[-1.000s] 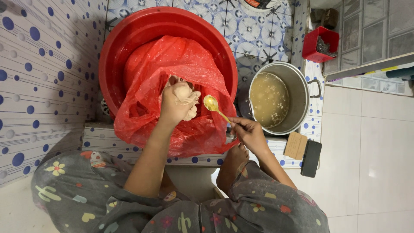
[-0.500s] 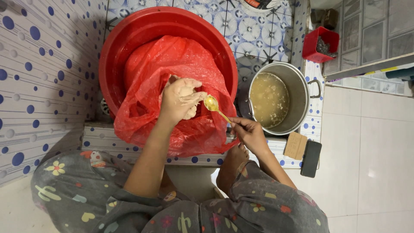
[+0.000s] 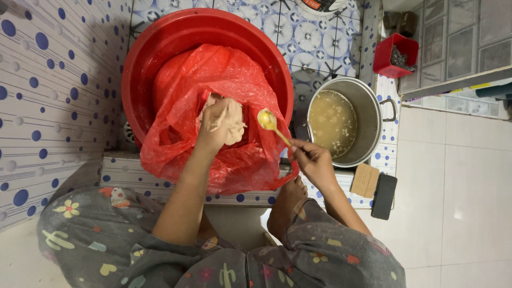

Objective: Scooping meat paste with a spoon to form meatballs and dropping them into a pot of water

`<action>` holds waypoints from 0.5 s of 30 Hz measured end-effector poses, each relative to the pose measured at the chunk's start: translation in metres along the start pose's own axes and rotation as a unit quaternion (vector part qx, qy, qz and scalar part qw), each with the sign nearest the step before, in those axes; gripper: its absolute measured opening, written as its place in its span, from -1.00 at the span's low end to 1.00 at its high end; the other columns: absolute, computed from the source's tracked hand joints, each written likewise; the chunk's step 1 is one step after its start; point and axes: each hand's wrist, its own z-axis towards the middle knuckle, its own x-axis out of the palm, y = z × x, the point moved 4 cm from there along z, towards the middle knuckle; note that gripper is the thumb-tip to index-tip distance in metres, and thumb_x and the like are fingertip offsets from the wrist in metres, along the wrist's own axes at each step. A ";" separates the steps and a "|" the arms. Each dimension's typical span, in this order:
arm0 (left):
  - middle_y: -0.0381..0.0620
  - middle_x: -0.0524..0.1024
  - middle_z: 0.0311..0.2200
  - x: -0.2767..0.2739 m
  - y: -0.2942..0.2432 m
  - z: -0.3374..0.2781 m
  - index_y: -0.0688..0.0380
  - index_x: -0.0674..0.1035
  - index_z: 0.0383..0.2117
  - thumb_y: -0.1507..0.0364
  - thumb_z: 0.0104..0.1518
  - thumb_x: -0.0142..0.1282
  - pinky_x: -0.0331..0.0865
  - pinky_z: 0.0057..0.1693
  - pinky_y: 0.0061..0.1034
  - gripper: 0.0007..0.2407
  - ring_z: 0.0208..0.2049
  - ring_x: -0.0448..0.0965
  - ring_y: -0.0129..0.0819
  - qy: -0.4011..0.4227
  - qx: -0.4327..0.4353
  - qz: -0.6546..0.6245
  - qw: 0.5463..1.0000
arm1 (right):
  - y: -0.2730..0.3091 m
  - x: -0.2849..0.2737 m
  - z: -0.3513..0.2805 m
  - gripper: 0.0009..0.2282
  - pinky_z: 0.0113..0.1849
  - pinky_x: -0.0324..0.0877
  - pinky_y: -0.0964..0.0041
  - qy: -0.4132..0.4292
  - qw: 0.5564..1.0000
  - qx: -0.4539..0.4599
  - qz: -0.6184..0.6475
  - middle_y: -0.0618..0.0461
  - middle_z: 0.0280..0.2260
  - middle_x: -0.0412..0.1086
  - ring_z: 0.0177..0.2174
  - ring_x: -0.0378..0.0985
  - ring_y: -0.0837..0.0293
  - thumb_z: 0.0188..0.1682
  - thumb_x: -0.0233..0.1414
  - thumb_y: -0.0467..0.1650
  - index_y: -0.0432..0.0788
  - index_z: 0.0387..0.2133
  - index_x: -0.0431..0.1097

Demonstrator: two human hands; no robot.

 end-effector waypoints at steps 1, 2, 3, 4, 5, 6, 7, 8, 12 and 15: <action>-0.02 0.54 -0.60 -0.001 -0.001 0.000 0.30 0.55 -0.39 0.63 -0.01 0.41 0.52 -0.37 -0.53 -0.80 -0.60 0.55 -0.37 0.000 0.001 0.000 1.000 | 0.011 -0.001 0.001 -0.82 -0.73 0.12 0.57 0.000 1.000 -0.001 0.000 -0.11 -0.65 0.50 -0.78 0.26 0.39 -0.01 0.11 -0.55 -0.30 -0.16 0.56; -0.01 0.55 -0.59 -0.001 -0.001 0.000 0.35 0.56 -0.31 0.66 -0.01 0.38 0.49 -0.43 -0.58 -0.79 -0.62 0.55 -0.40 0.001 -0.011 -0.013 1.000 | 0.025 -0.002 0.001 -0.81 -0.64 0.25 0.50 -0.008 0.999 -0.041 -0.035 -0.07 -0.64 0.49 -0.69 0.32 0.37 0.00 0.10 -0.55 -0.25 -0.15 0.57; -0.01 0.55 -0.59 -0.001 0.000 0.000 0.40 0.57 -0.23 0.70 0.00 0.34 0.46 -0.49 -0.64 -0.77 -0.63 0.54 -0.43 0.002 -0.022 -0.025 0.999 | 0.038 -0.003 0.000 -0.80 -0.54 0.38 0.44 -0.017 0.994 -0.080 -0.069 -0.03 -0.62 0.49 -0.60 0.38 0.35 0.01 0.09 -0.54 -0.21 -0.14 0.59; -0.01 0.55 -0.59 0.001 -0.006 0.000 0.40 0.57 -0.23 0.70 0.00 0.34 0.46 -0.49 -0.64 -0.77 -0.63 0.54 -0.43 0.002 -0.021 -0.025 0.999 | 0.052 -0.002 0.002 -0.80 -0.54 0.38 0.44 -0.017 0.994 -0.081 -0.069 -0.03 -0.62 0.49 -0.60 0.38 0.35 0.01 0.09 -0.54 -0.21 -0.14 0.59; -0.01 0.56 -0.61 0.002 -0.009 0.000 0.39 0.57 -0.20 0.69 -0.02 0.37 0.46 -0.51 -0.65 -0.73 -0.64 0.54 -0.44 -0.001 -0.047 -0.031 0.998 | 0.070 -0.001 0.004 -0.79 -0.49 0.43 0.35 -0.028 0.986 -0.132 -0.102 -0.11 -0.56 0.52 -0.56 0.51 0.19 -0.01 0.09 -0.58 -0.22 -0.14 0.59; -0.02 0.56 -0.62 0.004 -0.012 -0.001 0.38 0.57 -0.17 0.68 -0.04 0.39 0.46 -0.53 -0.66 -0.70 -0.66 0.55 -0.46 -0.003 -0.074 -0.038 0.997 | 0.088 0.000 0.004 -0.78 -0.44 0.48 0.25 -0.038 0.973 -0.182 -0.135 -0.19 -0.50 0.54 -0.53 0.64 0.04 -0.02 0.10 -0.61 -0.23 -0.15 0.60; -0.02 0.56 -0.62 0.005 -0.012 -0.002 0.38 0.57 -0.17 0.68 -0.04 0.39 0.46 -0.53 -0.66 -0.70 -0.66 0.55 -0.46 -0.003 -0.074 -0.038 0.997 | 0.093 0.002 0.004 -0.78 -0.44 0.48 0.25 -0.038 0.973 -0.181 -0.135 -0.19 -0.50 0.54 -0.53 0.64 0.04 -0.02 0.10 -0.61 -0.23 -0.15 0.60; -0.01 0.59 -0.55 0.007 -0.011 -0.002 0.38 0.57 -0.20 0.70 -0.07 0.36 0.51 -0.44 -0.65 -0.71 -0.59 0.58 -0.47 -0.008 -0.079 -0.050 0.996 | 0.101 0.005 0.003 -0.77 -0.45 0.50 0.24 -0.047 0.958 -0.223 -0.172 -0.15 -0.50 0.53 -0.52 0.64 0.02 -0.03 0.10 -0.62 -0.23 -0.15 0.59; 0.11 0.65 -0.37 0.005 0.011 -0.003 0.38 0.52 -0.33 0.75 -0.18 0.37 0.61 -0.25 -0.51 -0.71 -0.40 0.64 -0.38 -0.019 -0.073 -0.029 0.997 | 0.115 0.016 -0.007 -0.76 -0.46 0.50 0.20 -0.066 0.903 -0.306 -0.293 -0.07 -0.51 0.48 -0.51 0.61 -0.04 -0.02 0.07 -0.59 -0.15 -0.13 0.58; -0.07 0.59 -0.63 0.004 0.007 -0.002 0.25 0.60 -0.53 0.71 -0.20 0.36 0.54 -0.33 -0.59 -0.83 -0.58 0.56 -0.49 -0.019 -0.092 0.036 0.995 | 0.117 0.027 -0.007 -0.75 -0.51 0.51 0.13 -0.060 0.854 -0.347 -0.382 0.01 -0.52 0.44 -0.59 0.58 -0.05 0.00 0.06 -0.50 -0.06 -0.08 0.55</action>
